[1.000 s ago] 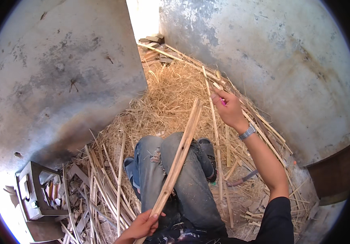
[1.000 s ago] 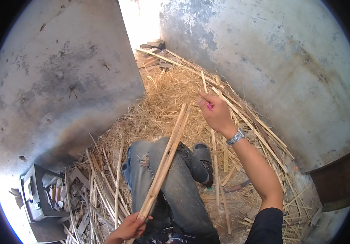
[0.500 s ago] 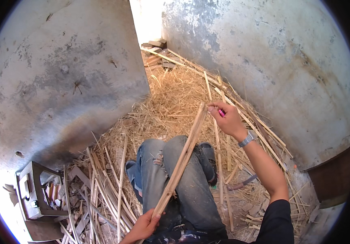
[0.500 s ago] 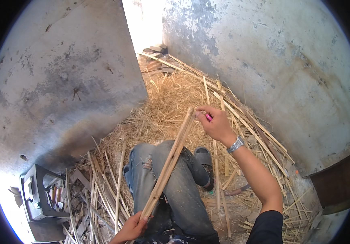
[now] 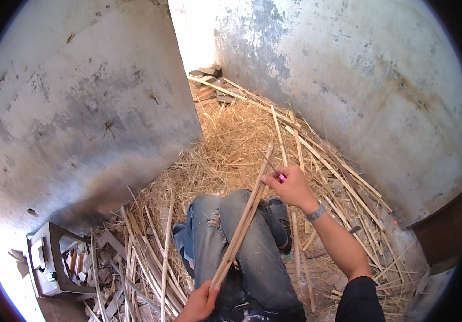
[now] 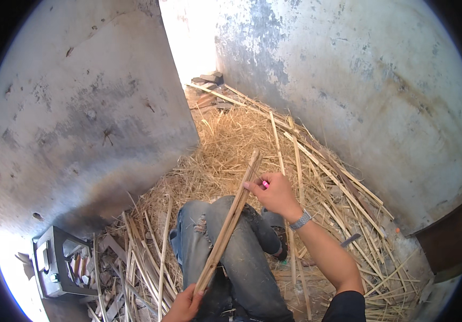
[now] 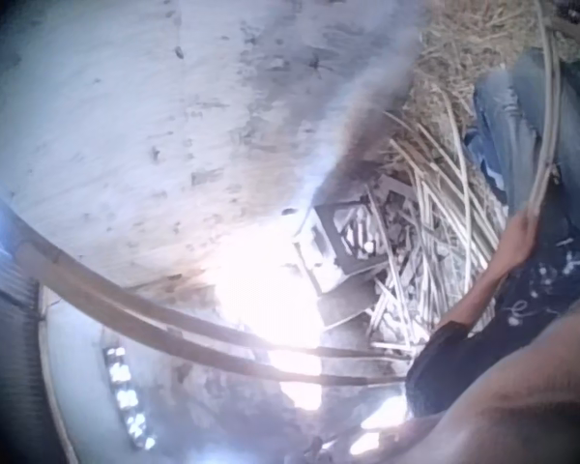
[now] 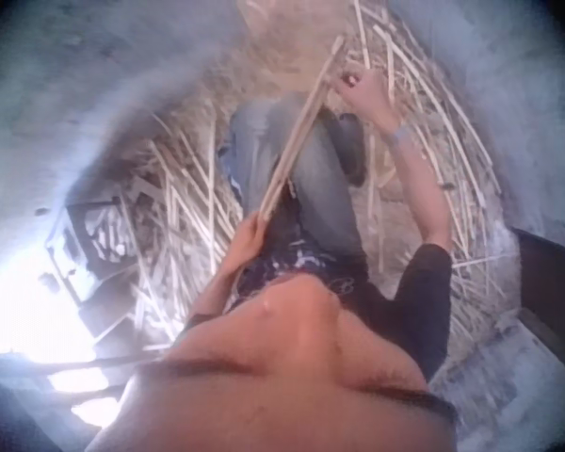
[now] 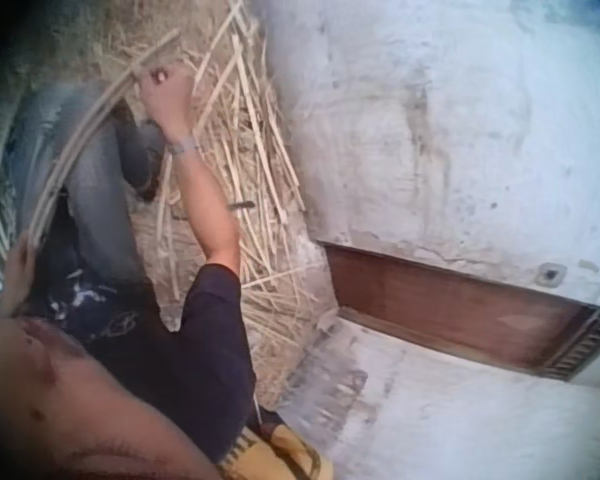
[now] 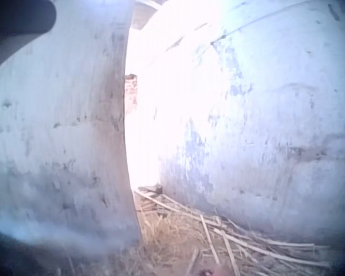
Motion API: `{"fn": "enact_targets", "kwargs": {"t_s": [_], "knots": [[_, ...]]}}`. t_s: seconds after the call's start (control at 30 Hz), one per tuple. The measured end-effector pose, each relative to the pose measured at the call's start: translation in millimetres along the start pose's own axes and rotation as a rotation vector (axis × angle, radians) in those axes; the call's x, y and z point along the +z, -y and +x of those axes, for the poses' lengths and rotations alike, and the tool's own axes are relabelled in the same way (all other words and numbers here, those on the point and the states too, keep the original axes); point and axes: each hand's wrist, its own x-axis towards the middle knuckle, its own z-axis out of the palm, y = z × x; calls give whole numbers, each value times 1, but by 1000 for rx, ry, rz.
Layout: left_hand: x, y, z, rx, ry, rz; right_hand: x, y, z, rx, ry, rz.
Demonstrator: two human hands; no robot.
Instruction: The person holds a bamboo strip and scrapes along its surface with a small blade, carving and shaving down different sections.
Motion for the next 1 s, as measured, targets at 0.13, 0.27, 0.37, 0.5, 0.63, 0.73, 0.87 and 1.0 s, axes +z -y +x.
{"fn": "enact_targets", "kwargs": {"t_s": [0.13,0.27,0.37,0.5,0.63,0.73,0.87,1.0], "knots": [[6,-7,1,33,-51,10,4,-13,-2,-90,-85,34],[3,-11,0,-9,-48,84,-2,-8,-14,-131,94,58],[3,-10,1,6,-56,93,-13,5,-29,-61,265,78],[2,-7,8,28,-26,89,-26,-2,-36,-80,323,114],[7,1,9,47,-58,79,-24,3,-36,-10,124,164],[10,0,10,72,-86,69,-13,-10,-21,21,13,196],[10,-9,11,77,-83,79,5,-25,3,-7,-82,260],[11,-7,9,30,-94,117,12,-17,8,-63,-67,218]]}}
